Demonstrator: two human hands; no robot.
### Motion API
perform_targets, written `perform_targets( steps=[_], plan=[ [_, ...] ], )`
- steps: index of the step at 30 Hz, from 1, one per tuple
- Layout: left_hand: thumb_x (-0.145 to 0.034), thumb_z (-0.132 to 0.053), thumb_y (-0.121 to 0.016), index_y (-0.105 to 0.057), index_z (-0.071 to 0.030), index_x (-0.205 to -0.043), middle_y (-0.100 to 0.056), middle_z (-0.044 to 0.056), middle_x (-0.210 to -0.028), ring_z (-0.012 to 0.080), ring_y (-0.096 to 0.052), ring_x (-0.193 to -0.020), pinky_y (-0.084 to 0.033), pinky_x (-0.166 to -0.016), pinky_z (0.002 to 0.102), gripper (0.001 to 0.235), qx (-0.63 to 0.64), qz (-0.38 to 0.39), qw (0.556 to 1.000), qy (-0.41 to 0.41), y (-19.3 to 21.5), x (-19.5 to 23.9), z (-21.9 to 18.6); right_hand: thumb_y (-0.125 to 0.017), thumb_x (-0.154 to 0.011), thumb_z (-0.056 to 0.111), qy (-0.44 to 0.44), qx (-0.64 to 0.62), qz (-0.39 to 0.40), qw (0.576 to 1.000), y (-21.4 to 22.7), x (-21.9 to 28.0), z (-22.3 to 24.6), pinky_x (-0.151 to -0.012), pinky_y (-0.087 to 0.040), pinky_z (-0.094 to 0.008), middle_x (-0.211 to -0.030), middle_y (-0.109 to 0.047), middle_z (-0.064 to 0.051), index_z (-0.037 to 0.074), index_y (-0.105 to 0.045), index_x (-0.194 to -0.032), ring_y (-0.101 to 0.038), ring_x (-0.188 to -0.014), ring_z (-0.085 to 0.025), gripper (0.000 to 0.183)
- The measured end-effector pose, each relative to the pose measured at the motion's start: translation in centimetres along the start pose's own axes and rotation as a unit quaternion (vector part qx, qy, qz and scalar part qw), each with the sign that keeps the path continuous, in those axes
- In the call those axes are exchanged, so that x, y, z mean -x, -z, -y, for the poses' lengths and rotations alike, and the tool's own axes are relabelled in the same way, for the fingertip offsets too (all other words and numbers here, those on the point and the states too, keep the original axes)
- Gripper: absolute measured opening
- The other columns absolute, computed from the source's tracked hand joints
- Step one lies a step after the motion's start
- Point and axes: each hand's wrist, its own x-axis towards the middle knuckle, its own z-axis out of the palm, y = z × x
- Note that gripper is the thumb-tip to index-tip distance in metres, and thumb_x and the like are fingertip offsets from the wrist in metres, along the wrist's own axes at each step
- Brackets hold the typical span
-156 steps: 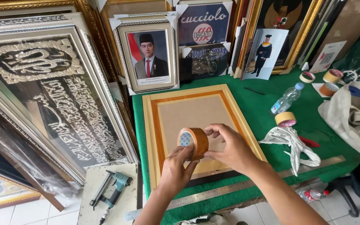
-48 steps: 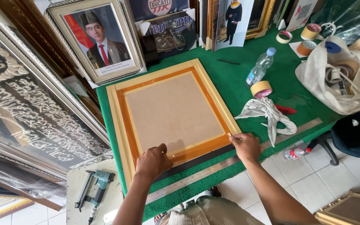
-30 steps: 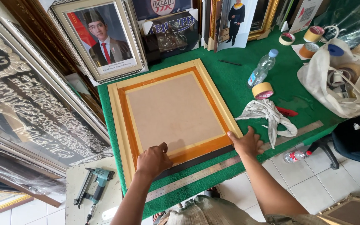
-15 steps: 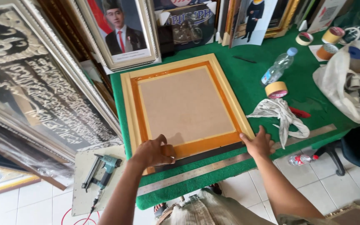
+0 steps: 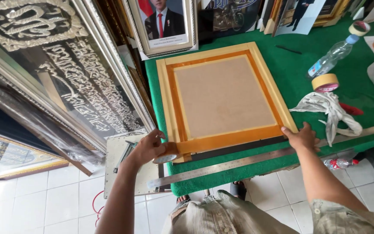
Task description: The person is finishing the framing process by applying tape to the back of the frame, cleaning the glass, and inserting the photograph.
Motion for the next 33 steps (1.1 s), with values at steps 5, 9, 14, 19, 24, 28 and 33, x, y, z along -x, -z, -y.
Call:
perform_targets(
  steps=[5, 9, 14, 19, 24, 28, 33],
  plan=[
    [-0.064, -0.025, -0.056, -0.049, -0.009, -0.096, -0.058, 0.012, -0.065, 0.0283, -0.057, -0.071, -0.044, -0.069, 0.041, 0.037, 0.044, 0.029, 0.998, -0.024, 0.9, 0.7, -0.5, -0.060, -0.073, 0.054, -0.024, -0.001, 0.018, 1.000, 1.3, 2.1, 1.8, -0.090, -0.022, -0.063, -0.127, -0.036, -0.020, 0.013, -0.026, -0.138, -0.032, -0.116, -0.048, 0.085],
    [-0.061, -0.021, -0.060, -0.046, -0.013, -0.094, -0.059, 0.009, -0.062, 0.0266, -0.058, -0.067, -0.044, -0.065, 0.039, 0.037, 0.019, 0.012, 0.998, -0.054, -0.9, -1.5, 3.4, -0.059, -0.074, 0.055, -0.041, 0.000, 0.024, 0.999, 1.7, 2.4, 2.1, -0.092, -0.020, -0.063, -0.128, -0.034, -0.021, 0.012, -0.024, -0.139, -0.030, -0.118, -0.048, 0.086],
    [-0.065, -0.038, -0.063, -0.044, -0.016, -0.096, -0.064, 0.008, -0.076, 0.0296, -0.061, -0.083, -0.046, -0.074, 0.044, 0.042, -0.119, 0.014, 0.993, 0.008, 0.0, -0.2, 1.7, -0.059, -0.073, 0.057, -0.037, 0.015, 0.030, 0.999, 2.3, 2.7, 2.4, -0.095, -0.019, -0.060, -0.130, -0.034, -0.020, 0.013, -0.024, -0.138, -0.030, -0.121, -0.045, 0.086],
    [-0.068, -0.039, -0.063, -0.043, -0.017, -0.101, -0.065, 0.006, -0.084, 0.0297, -0.061, -0.091, -0.046, -0.079, 0.043, 0.045, -0.167, 0.032, 0.983, 0.073, -0.6, 0.4, 0.6, -0.058, -0.071, 0.060, -0.044, 0.015, 0.035, 0.998, 2.2, 2.9, 2.3, -0.096, -0.018, -0.059, -0.132, -0.031, -0.021, 0.016, -0.022, -0.139, -0.028, -0.122, -0.044, 0.088],
    [-0.067, -0.046, -0.067, -0.045, -0.016, -0.101, -0.065, 0.012, -0.090, 0.0327, -0.060, -0.092, -0.046, -0.080, 0.043, 0.050, -0.133, 0.027, 0.987, 0.091, -0.7, 0.2, 0.6, -0.058, -0.070, 0.061, -0.030, 0.016, 0.044, 0.998, 2.6, 3.4, 2.5, -0.097, -0.020, -0.058, -0.131, -0.034, -0.018, 0.015, -0.022, -0.139, -0.028, -0.123, -0.042, 0.090],
    [-0.069, -0.040, -0.069, -0.044, -0.016, -0.102, -0.065, 0.013, -0.092, 0.0330, -0.060, -0.093, -0.045, -0.079, 0.043, 0.048, -0.136, 0.026, 0.985, 0.101, -0.4, 0.5, -0.2, -0.058, -0.072, 0.058, -0.022, 0.019, 0.043, 0.999, 3.2, 4.1, 2.9, -0.097, -0.022, -0.058, -0.129, -0.038, -0.018, 0.011, -0.023, -0.139, -0.029, -0.123, -0.041, 0.089],
    [-0.070, -0.042, -0.066, -0.042, -0.020, -0.101, -0.065, 0.008, -0.091, 0.0286, -0.061, -0.090, -0.047, -0.078, 0.040, 0.045, -0.189, 0.025, 0.973, 0.127, -1.0, 0.0, -0.2, -0.055, -0.070, 0.064, -0.027, 0.043, 0.041, 0.998, 1.9, 2.0, 1.5, -0.096, -0.022, -0.059, -0.132, -0.040, -0.013, 0.016, -0.024, -0.138, -0.029, -0.123, -0.038, 0.089]
  ],
)
